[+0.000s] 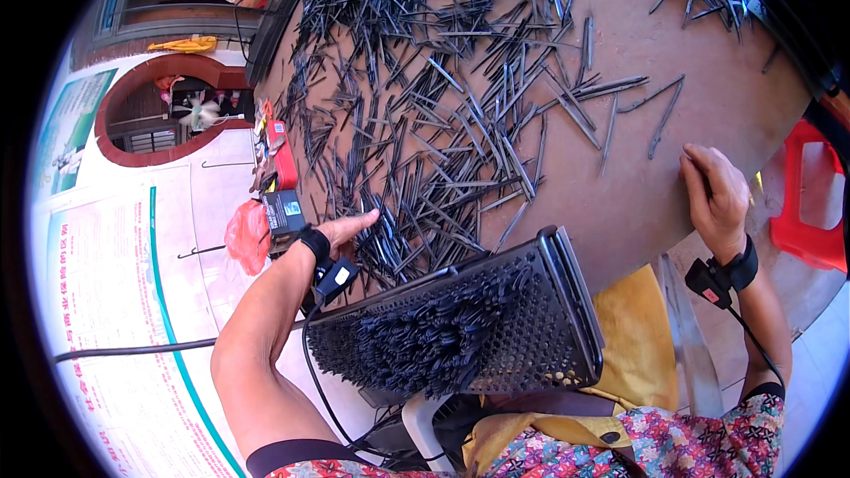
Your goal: The person inserts black filaments into the holes of a brush head by hand, picking them up from a pile and placing them into individual sockets.
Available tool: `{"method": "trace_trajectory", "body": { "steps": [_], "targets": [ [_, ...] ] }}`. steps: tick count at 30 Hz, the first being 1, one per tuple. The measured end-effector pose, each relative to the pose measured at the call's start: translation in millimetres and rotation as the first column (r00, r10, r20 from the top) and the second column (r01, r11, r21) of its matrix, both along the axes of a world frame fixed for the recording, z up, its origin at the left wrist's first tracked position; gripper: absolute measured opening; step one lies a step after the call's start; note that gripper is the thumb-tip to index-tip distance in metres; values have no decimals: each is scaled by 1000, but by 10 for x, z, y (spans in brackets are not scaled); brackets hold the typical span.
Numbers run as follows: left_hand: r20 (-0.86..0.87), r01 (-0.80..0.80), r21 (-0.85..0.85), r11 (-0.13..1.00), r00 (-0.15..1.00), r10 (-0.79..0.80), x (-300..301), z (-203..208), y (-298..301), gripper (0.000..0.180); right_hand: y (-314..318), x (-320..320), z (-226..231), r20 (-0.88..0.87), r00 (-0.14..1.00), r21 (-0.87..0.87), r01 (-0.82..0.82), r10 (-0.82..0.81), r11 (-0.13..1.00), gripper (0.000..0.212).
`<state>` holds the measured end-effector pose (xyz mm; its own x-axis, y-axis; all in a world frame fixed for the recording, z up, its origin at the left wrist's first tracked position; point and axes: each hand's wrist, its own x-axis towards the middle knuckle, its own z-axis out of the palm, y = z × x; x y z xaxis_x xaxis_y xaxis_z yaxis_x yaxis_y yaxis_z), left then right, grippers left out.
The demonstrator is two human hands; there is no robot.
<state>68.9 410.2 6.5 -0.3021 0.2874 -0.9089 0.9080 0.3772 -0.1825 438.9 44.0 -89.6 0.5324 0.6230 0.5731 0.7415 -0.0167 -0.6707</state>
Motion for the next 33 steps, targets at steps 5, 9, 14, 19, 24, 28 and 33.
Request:
{"method": "trace_trajectory", "body": {
  "steps": [5, 9, 14, 19, 24, 28, 33],
  "targets": [
    [44, -192, 192, 962, 981, 187, 231, -73, -285, 60, 41, 21, 14, 70, 997, 54, -27, 24, 998, 17],
    [172, -177, 286, 942, 976, 131, 391, -168, -241, 50, 36, 3, -18, 64, 998, 52, -3, 0, 999, 19],
    [293, 252, 542, 802, 837, -461, 1157, -83, -476, 74, 51, -15, 5, 60, 998, 73, 3, -7, 997, 18],
    [217, 599, 598, 533, 519, -827, 1503, -185, -840, 127, 49, -28, -14, 49, 998, 47, 29, -31, 998, 16],
    [-118, 816, 540, 205, 315, -942, 1638, -123, -1145, 133, 38, -28, -44, 11, 999, 24, 46, -46, 999, 15],
    [-158, 835, 540, 110, 229, -961, 1687, 22, -1106, 115, 38, -30, -61, 23, 998, 35, 61, -61, 998, 13],
    [-139, 720, 694, 11, 149, -979, 1524, -24, -734, 100, 31, -18, -70, 35, 997, 35, 71, -73, 997, 13]
  ]
}}
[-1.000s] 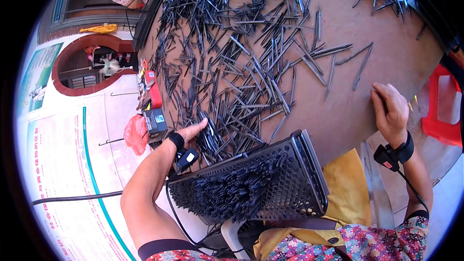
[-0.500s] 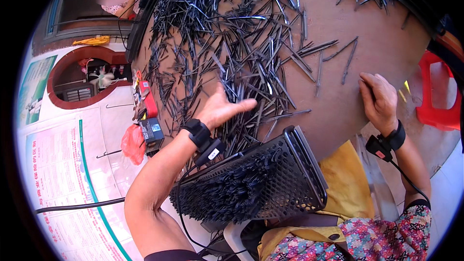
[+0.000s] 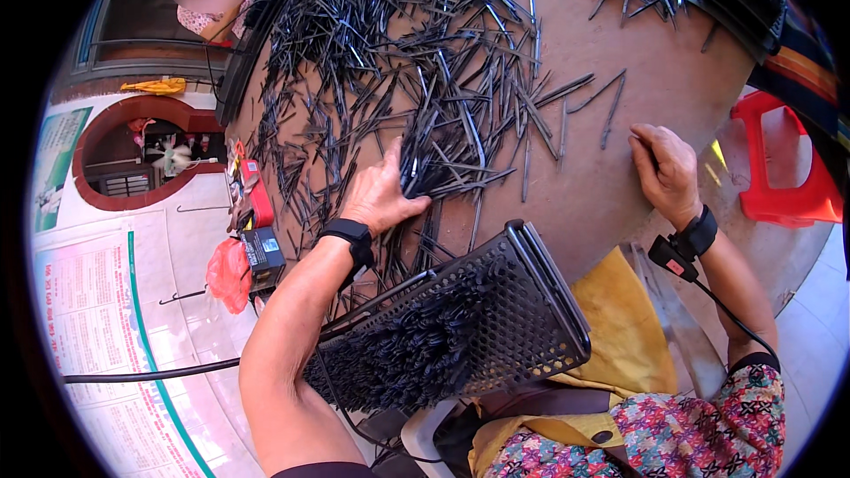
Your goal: The person inserts black filaments into the holes of a brush head by hand, picking them up from a pile and placing them into individual sockets.
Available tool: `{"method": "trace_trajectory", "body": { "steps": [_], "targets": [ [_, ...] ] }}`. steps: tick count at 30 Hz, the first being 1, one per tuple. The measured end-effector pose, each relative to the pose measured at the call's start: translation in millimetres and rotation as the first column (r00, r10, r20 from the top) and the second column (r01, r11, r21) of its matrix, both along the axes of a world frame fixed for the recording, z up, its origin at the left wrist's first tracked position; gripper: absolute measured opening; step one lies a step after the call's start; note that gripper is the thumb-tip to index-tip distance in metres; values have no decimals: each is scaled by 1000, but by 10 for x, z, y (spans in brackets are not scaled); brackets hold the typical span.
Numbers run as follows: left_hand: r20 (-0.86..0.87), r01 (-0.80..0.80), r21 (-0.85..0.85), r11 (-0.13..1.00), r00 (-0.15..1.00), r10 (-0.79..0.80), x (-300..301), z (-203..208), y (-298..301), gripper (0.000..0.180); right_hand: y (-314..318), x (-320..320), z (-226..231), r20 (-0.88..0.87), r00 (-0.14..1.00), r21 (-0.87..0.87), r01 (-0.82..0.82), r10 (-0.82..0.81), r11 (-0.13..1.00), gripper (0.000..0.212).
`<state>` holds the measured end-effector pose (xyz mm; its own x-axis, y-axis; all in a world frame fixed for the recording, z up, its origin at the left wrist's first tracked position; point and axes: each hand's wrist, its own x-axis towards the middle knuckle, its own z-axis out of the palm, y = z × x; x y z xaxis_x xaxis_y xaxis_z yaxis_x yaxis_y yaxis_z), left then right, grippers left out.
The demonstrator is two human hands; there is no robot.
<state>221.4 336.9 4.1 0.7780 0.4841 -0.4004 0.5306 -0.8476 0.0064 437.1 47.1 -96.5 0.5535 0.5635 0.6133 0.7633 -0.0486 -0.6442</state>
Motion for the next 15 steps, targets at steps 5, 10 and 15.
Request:
{"method": "trace_trajectory", "body": {
  "steps": [5, 10, 15],
  "targets": [
    [240, -149, -200, 968, 951, 196, -217, -2, 350, 102, 3, -8, 1, 7, 1000, -1, -9, 9, 1000, 13],
    [-90, -220, -151, 964, 974, 208, -122, -138, 406, 125, 6, -11, 8, 26, 1000, -20, 10, -10, 1000, 13],
    [65, -94, -24, 995, 993, 96, -11, -128, -38, 91, 5, -2, 3, 16, 1000, -3, 3, -3, 1000, 13]
  ]
}}
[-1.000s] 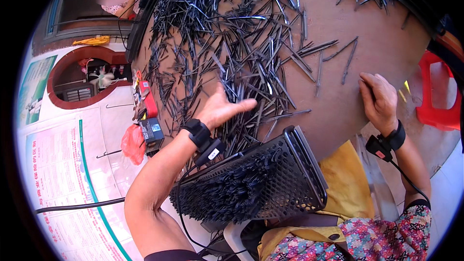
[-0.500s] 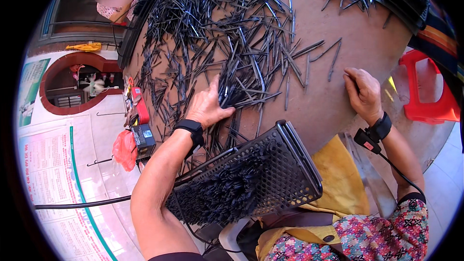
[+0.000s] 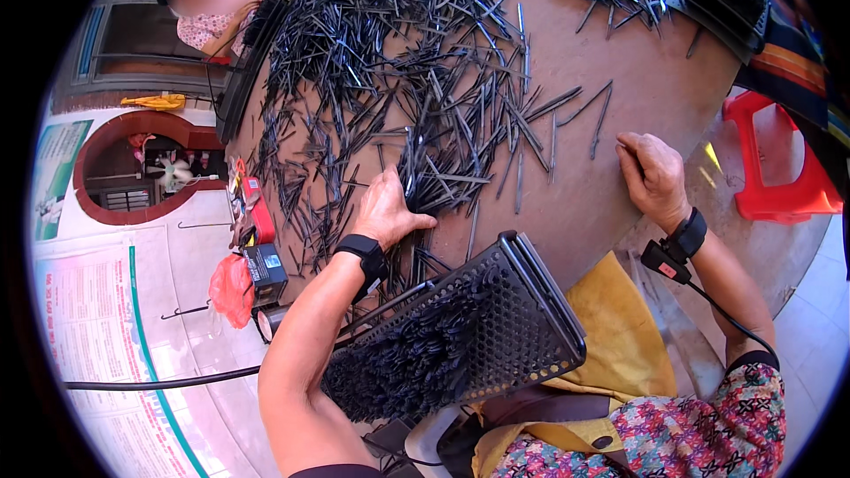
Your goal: The person inserts black filaments into the holes of a brush head by hand, picking them up from a pile and placing them into individual sockets.
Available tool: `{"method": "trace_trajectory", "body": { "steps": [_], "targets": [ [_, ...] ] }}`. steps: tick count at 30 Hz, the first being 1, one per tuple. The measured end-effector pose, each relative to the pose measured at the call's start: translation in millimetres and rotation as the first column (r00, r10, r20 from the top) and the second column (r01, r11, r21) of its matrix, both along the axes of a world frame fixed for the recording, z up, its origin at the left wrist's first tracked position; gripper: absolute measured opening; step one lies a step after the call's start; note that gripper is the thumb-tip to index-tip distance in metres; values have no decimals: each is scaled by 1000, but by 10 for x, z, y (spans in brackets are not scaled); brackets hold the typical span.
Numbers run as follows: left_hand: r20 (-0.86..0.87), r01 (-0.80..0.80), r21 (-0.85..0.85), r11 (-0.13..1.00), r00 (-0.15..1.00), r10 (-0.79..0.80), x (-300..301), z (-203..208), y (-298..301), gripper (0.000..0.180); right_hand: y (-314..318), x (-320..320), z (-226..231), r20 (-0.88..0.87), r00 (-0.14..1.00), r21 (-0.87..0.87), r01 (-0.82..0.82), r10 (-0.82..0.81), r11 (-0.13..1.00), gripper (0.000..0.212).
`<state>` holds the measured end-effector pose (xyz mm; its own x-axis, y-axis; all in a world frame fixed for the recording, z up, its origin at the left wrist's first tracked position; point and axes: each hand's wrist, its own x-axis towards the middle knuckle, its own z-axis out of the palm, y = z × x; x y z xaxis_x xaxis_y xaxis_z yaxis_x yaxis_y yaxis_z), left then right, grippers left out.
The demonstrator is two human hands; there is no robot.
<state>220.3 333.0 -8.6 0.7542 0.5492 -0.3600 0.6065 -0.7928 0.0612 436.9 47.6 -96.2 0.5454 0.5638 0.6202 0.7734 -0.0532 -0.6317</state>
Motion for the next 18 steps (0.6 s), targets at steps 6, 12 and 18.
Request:
{"method": "trace_trajectory", "body": {
  "steps": [6, 12, 18],
  "targets": [
    [-73, -201, 76, 977, 976, 206, 132, 73, -121, 69, 9, 6, 8, 7, 1000, 4, -3, 3, 1000, 13],
    [-144, -120, 109, 987, 980, 135, 142, 24, -67, 62, 7, 11, 0, 13, 1000, -6, -2, 3, 1000, 13],
    [-94, -149, 126, 981, 982, 161, 184, -66, -219, 48, 7, 4, 9, -7, 1000, -11, 0, 0, 1000, 12]
  ]
}}
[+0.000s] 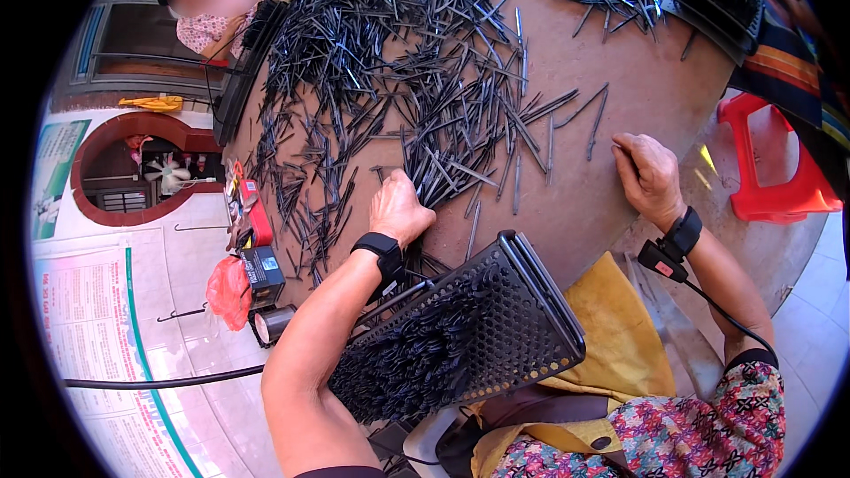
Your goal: The person inserts black filaments into the holes of a brush head by hand, picking them up from a pile and placing them into individual sockets.
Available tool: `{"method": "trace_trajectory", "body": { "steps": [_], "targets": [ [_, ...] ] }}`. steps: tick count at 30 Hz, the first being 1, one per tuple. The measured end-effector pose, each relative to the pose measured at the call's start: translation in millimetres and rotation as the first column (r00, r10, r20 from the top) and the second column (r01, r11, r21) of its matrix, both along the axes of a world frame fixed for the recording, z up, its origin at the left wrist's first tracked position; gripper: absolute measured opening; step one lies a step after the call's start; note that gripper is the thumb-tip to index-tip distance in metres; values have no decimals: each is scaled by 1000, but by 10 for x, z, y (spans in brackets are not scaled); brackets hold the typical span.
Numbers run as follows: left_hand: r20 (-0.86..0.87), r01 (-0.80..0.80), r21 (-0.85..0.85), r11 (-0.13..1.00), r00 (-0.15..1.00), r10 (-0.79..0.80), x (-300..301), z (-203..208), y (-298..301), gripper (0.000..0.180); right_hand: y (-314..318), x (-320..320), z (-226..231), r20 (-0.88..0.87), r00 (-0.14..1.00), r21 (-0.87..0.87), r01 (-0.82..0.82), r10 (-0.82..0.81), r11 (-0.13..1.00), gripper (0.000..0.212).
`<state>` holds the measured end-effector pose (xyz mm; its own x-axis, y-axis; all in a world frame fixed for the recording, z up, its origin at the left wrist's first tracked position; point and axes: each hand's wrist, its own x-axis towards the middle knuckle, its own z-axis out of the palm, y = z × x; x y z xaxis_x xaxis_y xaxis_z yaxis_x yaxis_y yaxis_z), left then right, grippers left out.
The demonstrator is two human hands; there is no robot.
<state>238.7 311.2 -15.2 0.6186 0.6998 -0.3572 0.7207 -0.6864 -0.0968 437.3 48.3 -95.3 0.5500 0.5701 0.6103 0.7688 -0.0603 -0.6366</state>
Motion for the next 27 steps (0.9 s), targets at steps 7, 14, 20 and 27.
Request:
{"method": "trace_trajectory", "body": {
  "steps": [7, 14, 20, 27],
  "targets": [
    [34, 288, 297, 910, 950, -312, -100, 94, 215, 34, 11, 5, -4, 28, 1000, 8, -7, 7, 1000, 12],
    [376, 41, 352, 935, 909, -181, -91, 778, 383, 55, 1, 6, -6, 38, 999, 0, 10, -10, 1000, 12],
    [177, 394, 475, 787, 833, -524, -345, 684, 479, 49, 1, 1, -38, 54, 998, -14, -7, 7, 1000, 11],
    [864, -126, -401, 908, 278, 420, -402, 813, 710, 38, 18, -15, -53, 69, 998, -30, -3, 5, 1000, 10]
  ]
}}
